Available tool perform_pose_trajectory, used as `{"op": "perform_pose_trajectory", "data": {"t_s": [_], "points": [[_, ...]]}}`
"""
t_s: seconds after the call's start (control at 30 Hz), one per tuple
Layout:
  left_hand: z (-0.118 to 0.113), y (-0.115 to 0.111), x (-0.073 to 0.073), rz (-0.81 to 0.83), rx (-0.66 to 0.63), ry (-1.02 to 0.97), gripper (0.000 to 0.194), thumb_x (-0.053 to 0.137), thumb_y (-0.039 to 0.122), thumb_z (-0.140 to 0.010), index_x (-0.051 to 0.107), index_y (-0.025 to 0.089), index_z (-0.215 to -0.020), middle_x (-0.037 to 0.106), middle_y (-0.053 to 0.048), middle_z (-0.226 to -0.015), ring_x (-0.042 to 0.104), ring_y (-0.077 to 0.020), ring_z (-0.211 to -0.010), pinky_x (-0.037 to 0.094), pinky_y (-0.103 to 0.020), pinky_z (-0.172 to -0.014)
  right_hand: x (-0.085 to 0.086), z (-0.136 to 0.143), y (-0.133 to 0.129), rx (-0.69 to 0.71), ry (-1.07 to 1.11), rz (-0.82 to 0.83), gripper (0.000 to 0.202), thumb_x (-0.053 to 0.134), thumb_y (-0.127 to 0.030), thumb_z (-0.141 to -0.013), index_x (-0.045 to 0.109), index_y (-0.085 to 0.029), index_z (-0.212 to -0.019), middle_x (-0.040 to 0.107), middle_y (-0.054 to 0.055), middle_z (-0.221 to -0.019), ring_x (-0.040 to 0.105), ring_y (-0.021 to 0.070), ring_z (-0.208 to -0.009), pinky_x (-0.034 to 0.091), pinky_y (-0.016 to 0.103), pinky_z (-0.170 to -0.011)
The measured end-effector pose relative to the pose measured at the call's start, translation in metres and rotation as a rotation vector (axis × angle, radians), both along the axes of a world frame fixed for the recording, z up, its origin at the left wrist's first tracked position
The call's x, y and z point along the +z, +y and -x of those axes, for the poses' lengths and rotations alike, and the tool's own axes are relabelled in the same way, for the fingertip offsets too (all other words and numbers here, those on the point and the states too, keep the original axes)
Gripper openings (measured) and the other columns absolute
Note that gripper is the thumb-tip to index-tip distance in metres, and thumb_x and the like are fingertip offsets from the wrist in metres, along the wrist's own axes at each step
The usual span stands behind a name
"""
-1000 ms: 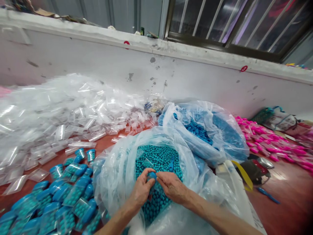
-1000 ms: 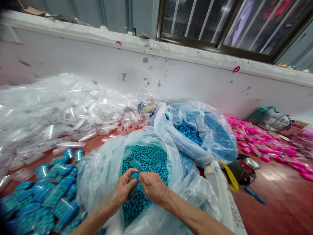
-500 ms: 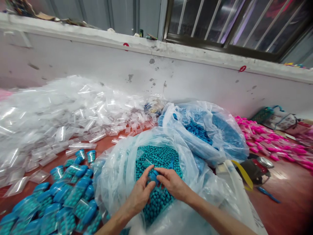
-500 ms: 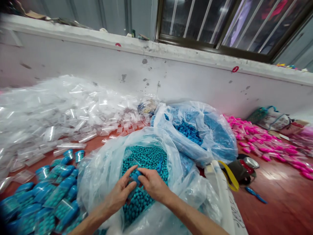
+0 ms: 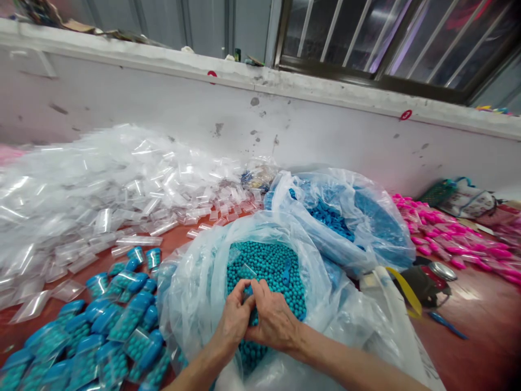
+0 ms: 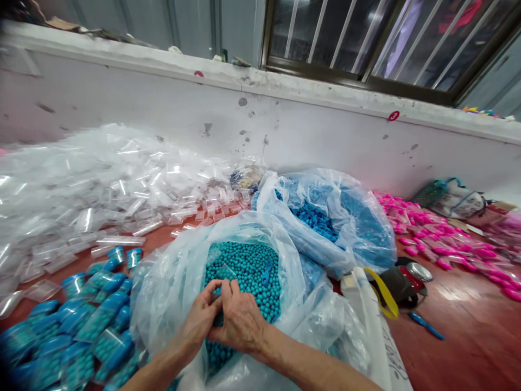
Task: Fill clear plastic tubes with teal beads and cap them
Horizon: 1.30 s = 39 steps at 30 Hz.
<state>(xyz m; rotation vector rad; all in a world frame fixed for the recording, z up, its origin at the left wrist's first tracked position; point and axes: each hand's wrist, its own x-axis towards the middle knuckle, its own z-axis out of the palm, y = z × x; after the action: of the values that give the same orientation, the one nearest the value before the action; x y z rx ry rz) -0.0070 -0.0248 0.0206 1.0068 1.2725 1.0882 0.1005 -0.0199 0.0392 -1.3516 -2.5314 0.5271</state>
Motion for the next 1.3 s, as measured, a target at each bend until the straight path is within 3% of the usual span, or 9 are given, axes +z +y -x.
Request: {"op": "perform_pose_trajectory", "data": {"t_s": [0.2, 0.37, 0.5, 0.6, 0.73, 0.87, 1.0, 1.2, 1.3], "points": [[0.057, -0.013, 0.014, 0.074, -0.109, 0.346, 0.040, 0.045, 0.044, -0.074, 0.051, 0.021, -0.107, 0.054, 0.005, -0.057, 0.040, -0.0101, -0.036, 0.033, -0.021, -0.037, 0.014, -0.010, 0.037, 0.293, 0.131, 0.239, 0.048, 0.056, -0.033, -0.077, 0.041, -0.022, -0.121, 0.057, 0.005, -0.101, 0.057, 0.0188, -0.085, 0.044, 0.028, -0.073], [0.151, -0.027, 0.043, -0.021, 0.243, 1.147, 0.045, 0.042, 0.045, -0.078, 0.051, 0.028, -0.118, 0.066, -0.004, -0.081, 0.058, -0.0213, -0.060, 0.044, -0.030, -0.056, -0.002, -0.009, 0.089, 0.181, -0.092, 0.076, 0.040, 0.051, -0.019, -0.081, 0.046, -0.023, -0.120, 0.052, 0.007, -0.112, 0.055, 0.0192, -0.091, 0.041, 0.030, -0.078], [0.168, -0.036, 0.057, -0.098, 0.521, 1.507, 0.050, 0.037, 0.040, -0.080, 0.046, 0.018, -0.125, 0.060, -0.014, -0.104, 0.059, -0.0268, -0.076, 0.045, -0.038, -0.067, -0.028, 0.003, 0.105, 0.184, -0.086, 0.170, 0.037, 0.058, -0.013, -0.072, 0.053, -0.020, -0.108, 0.050, 0.007, -0.108, 0.055, 0.0180, -0.086, 0.042, 0.030, -0.077], [0.139, -0.036, 0.052, -0.301, 0.435, 1.125, 0.043, 0.038, 0.042, -0.080, 0.054, 0.019, -0.113, 0.062, -0.008, -0.094, 0.058, -0.0220, -0.075, 0.045, -0.032, -0.068, -0.039, 0.003, 0.111, 0.032, 0.125, 0.317, 0.021, 0.057, -0.006, -0.067, 0.058, -0.016, -0.085, 0.054, 0.004, -0.092, 0.054, 0.0163, -0.085, 0.042, 0.029, -0.078], [0.082, -0.015, 0.032, -0.130, 0.106, 0.450, 0.041, 0.046, 0.041, -0.076, 0.054, 0.020, -0.110, 0.060, -0.001, -0.076, 0.053, -0.0146, -0.057, 0.043, -0.025, -0.053, -0.037, -0.009, 0.112, -0.091, 0.210, 0.449, 0.014, 0.045, -0.008, -0.075, 0.055, -0.015, -0.081, 0.052, -0.002, -0.064, 0.052, 0.0106, -0.056, 0.044, 0.022, -0.054], [0.036, 0.020, 0.011, -0.045, 0.103, 0.261, 0.052, 0.058, 0.031, -0.064, 0.050, 0.016, -0.113, 0.059, -0.007, -0.097, 0.056, -0.0156, -0.069, 0.044, -0.026, -0.061, -0.027, -0.020, 0.098, -0.157, 0.458, 0.658, 0.005, 0.048, -0.017, -0.073, 0.051, -0.017, -0.076, 0.047, -0.006, -0.052, 0.047, 0.0092, -0.044, 0.041, 0.020, -0.041], [0.016, 0.041, -0.004, 0.147, -0.135, 0.016, 0.041, 0.052, 0.039, -0.067, 0.049, 0.015, -0.100, 0.058, 0.000, -0.069, 0.053, -0.0108, -0.048, 0.037, -0.021, -0.042, -0.017, -0.024, 0.092, -0.132, 0.632, 0.813, 0.013, 0.052, -0.026, -0.072, 0.051, -0.017, -0.081, 0.049, -0.006, -0.056, 0.049, 0.0094, -0.046, 0.041, 0.020, -0.042], [0.027, 0.038, -0.009, 0.186, -0.232, -0.182, 0.041, 0.058, 0.047, -0.066, 0.047, 0.016, -0.090, 0.056, 0.003, -0.065, 0.055, -0.0087, -0.047, 0.035, -0.017, -0.039, -0.024, -0.033, 0.109, -0.088, 0.093, 0.269, 0.026, 0.052, -0.015, -0.073, 0.054, -0.014, -0.099, 0.056, 0.009, -0.097, 0.055, 0.0175, -0.081, 0.044, 0.028, -0.067], [0.031, 0.034, -0.009, 0.191, -0.233, -0.227, 0.042, 0.059, 0.046, -0.066, 0.046, 0.017, -0.092, 0.056, 0.003, -0.068, 0.056, -0.0083, -0.048, 0.036, -0.016, -0.039, -0.038, -0.029, 0.096, 0.041, -0.162, 0.135, 0.024, 0.051, -0.013, -0.074, 0.056, -0.013, -0.098, 0.055, 0.011, -0.098, 0.055, 0.0196, -0.083, 0.041, 0.029, -0.069]]}}
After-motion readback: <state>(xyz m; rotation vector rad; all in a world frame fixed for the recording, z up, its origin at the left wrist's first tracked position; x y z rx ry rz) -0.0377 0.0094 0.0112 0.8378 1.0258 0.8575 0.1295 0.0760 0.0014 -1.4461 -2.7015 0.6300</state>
